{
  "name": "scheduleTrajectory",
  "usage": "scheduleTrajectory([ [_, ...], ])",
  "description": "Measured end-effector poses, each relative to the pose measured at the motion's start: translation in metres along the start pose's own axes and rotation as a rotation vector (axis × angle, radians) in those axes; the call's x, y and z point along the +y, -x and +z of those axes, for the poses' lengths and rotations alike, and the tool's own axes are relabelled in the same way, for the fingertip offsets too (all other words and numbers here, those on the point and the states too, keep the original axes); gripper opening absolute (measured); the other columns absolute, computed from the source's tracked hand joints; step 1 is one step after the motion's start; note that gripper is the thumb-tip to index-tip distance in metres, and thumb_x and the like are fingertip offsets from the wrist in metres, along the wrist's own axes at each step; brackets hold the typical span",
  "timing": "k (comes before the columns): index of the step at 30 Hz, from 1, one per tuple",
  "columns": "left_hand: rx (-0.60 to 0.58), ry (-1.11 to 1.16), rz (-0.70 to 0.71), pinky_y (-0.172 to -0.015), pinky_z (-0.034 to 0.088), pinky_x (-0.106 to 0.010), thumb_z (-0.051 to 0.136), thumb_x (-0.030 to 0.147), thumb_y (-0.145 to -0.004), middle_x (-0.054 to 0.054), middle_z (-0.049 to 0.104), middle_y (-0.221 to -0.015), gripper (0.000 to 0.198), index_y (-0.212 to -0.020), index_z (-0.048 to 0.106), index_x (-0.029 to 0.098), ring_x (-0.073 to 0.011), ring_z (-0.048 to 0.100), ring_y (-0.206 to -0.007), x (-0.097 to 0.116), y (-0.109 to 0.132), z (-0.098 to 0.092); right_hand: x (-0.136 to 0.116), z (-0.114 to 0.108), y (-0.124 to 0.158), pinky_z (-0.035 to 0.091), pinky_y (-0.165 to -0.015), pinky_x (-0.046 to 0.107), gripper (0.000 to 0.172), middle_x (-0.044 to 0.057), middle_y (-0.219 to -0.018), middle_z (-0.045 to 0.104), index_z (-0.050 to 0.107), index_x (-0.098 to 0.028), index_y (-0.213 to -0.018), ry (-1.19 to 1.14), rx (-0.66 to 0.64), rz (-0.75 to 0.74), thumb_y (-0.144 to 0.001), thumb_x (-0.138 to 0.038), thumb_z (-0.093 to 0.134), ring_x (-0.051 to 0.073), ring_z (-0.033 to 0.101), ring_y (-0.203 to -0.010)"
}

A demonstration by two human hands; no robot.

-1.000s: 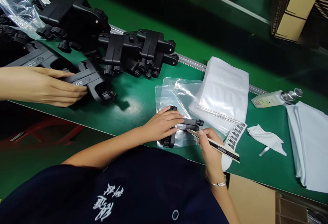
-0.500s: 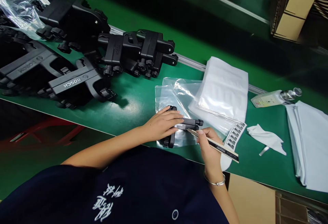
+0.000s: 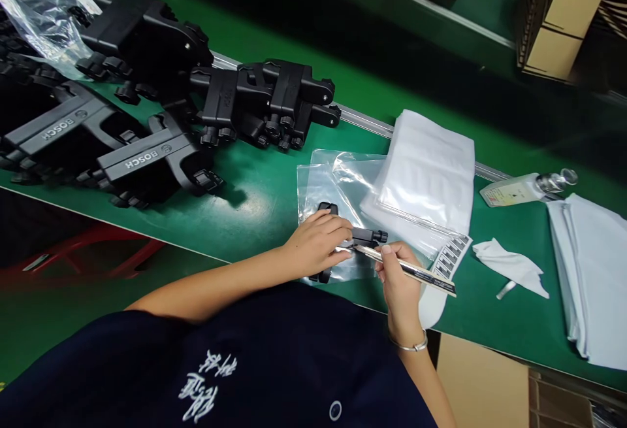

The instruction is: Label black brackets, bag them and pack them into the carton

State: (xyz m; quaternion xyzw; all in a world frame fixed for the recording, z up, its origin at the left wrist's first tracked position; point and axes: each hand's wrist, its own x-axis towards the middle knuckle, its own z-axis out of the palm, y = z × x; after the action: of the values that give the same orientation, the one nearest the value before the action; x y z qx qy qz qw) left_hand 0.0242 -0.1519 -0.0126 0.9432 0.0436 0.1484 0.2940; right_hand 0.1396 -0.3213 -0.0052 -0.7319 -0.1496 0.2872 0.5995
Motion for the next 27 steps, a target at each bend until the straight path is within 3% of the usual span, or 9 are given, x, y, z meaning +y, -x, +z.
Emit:
scheduleTrajectory([
  [7, 0.032, -0.11, 0.026, -0.103, 0.041, -0.043, 0.052, 0.025, -0.093, -0.004, 0.066, -0.099, 0.01, -0.093, 0.06, 0.019, -0.0194, 0.063, -0.093, 0.007, -0.004, 0.007, -0.004, -0.006, 0.005, 0.032, -0.042, 0.022, 0.029, -0.004, -0.055, 0.054, 0.062, -0.02, -0.074, 0.098, 0.048, -0.074, -0.087, -0.045, 0.061, 0.009, 0.042, -0.043],
  [9, 0.032, -0.14, 0.051, -0.103, 0.041, -0.043, 0.047, 0.022, -0.095, -0.004, 0.066, -0.097, 0.014, -0.09, 0.059, 0.018, -0.0187, 0.063, -0.092, 0.007, -0.004, 0.008, -0.006, -0.037, -0.002, 0.038, -0.047, 0.025, 0.025, -0.001, -0.062, 0.059, 0.068, -0.02, -0.085, 0.268, 0.233, -0.202, -0.087, -0.044, 0.061, 0.012, 0.049, -0.049],
  [12, 0.077, -0.176, 0.074, -0.102, 0.043, -0.044, 0.043, 0.018, -0.094, -0.005, 0.065, -0.094, 0.017, -0.088, 0.058, 0.017, -0.0187, 0.062, -0.089, 0.007, -0.003, 0.011, -0.005, -0.119, -0.025, 0.048, -0.072, 0.039, 0.031, 0.011, -0.091, 0.069, 0.072, -0.018, -0.101, 0.7, 0.61, -0.423, -0.086, -0.041, 0.059, 0.025, 0.063, -0.08],
  [15, 0.179, -0.136, 0.062, -0.101, 0.045, -0.043, 0.043, 0.013, -0.091, -0.006, 0.063, -0.092, 0.015, -0.087, 0.056, 0.017, -0.0187, 0.061, -0.088, 0.006, -0.003, 0.014, -0.001, -0.196, -0.046, 0.043, -0.086, 0.051, 0.041, 0.02, -0.111, 0.066, 0.067, -0.016, -0.12, 1.091, 0.583, -0.416, -0.087, -0.035, 0.05, 0.038, 0.059, -0.108],
  [17, 0.235, -0.081, 0.054, -0.1, 0.046, -0.043, 0.044, 0.011, -0.089, -0.006, 0.062, -0.091, 0.014, -0.084, 0.054, 0.018, -0.0184, 0.06, -0.088, 0.005, -0.003, 0.014, -0.001, -0.212, -0.048, 0.043, -0.087, 0.053, 0.051, 0.023, -0.125, 0.059, 0.054, -0.015, -0.136, 1.15, 0.563, -0.399, -0.089, -0.029, 0.043, 0.039, 0.053, -0.119],
  [19, 0.267, -0.038, 0.054, -0.101, 0.046, -0.043, 0.045, 0.01, -0.089, -0.006, 0.061, -0.089, 0.013, -0.082, 0.052, 0.019, -0.0179, 0.059, -0.089, 0.004, -0.001, 0.014, -0.005, -0.189, -0.04, 0.044, -0.088, 0.052, 0.05, 0.022, -0.127, 0.058, 0.05, -0.016, -0.138, 1.043, 0.612, -0.415, -0.09, -0.028, 0.042, 0.037, 0.053, -0.12],
  [21, 0.286, -0.024, 0.055, -0.104, 0.044, -0.044, 0.046, 0.011, -0.089, -0.005, 0.061, -0.088, 0.012, -0.083, 0.052, 0.019, -0.0172, 0.059, -0.09, 0.005, 0.001, 0.014, -0.009, -0.137, -0.027, 0.047, -0.084, 0.046, 0.034, 0.014, -0.11, 0.066, 0.061, -0.02, -0.12, 0.809, 0.548, -0.426, -0.09, -0.032, 0.05, 0.031, 0.062, -0.103],
  [24, 0.29, -0.033, 0.048, -0.107, 0.041, -0.046, 0.046, 0.015, -0.092, -0.004, 0.061, -0.086, 0.011, -0.084, 0.053, 0.019, -0.0167, 0.06, -0.091, 0.006, 0.004, 0.015, -0.017, -0.045, -0.013, 0.049, -0.077, 0.037, 0.018, 0.005, -0.088, 0.067, 0.068, -0.023, -0.088, 0.627, -0.1, -0.373, -0.091, -0.032, 0.052, 0.023, 0.063, -0.085],
  [27, 0.27, -0.036, 0.05, -0.109, 0.039, -0.048, 0.047, 0.018, -0.094, -0.004, 0.063, -0.086, 0.011, -0.086, 0.055, 0.019, -0.0171, 0.061, -0.092, 0.005, 0.007, 0.016, -0.024, 0.011, -0.014, 0.045, -0.08, 0.037, 0.019, 0.004, -0.085, 0.067, 0.067, -0.024, -0.08, 0.592, -0.299, -0.39, -0.091, -0.029, 0.052, 0.022, 0.059, -0.084],
])
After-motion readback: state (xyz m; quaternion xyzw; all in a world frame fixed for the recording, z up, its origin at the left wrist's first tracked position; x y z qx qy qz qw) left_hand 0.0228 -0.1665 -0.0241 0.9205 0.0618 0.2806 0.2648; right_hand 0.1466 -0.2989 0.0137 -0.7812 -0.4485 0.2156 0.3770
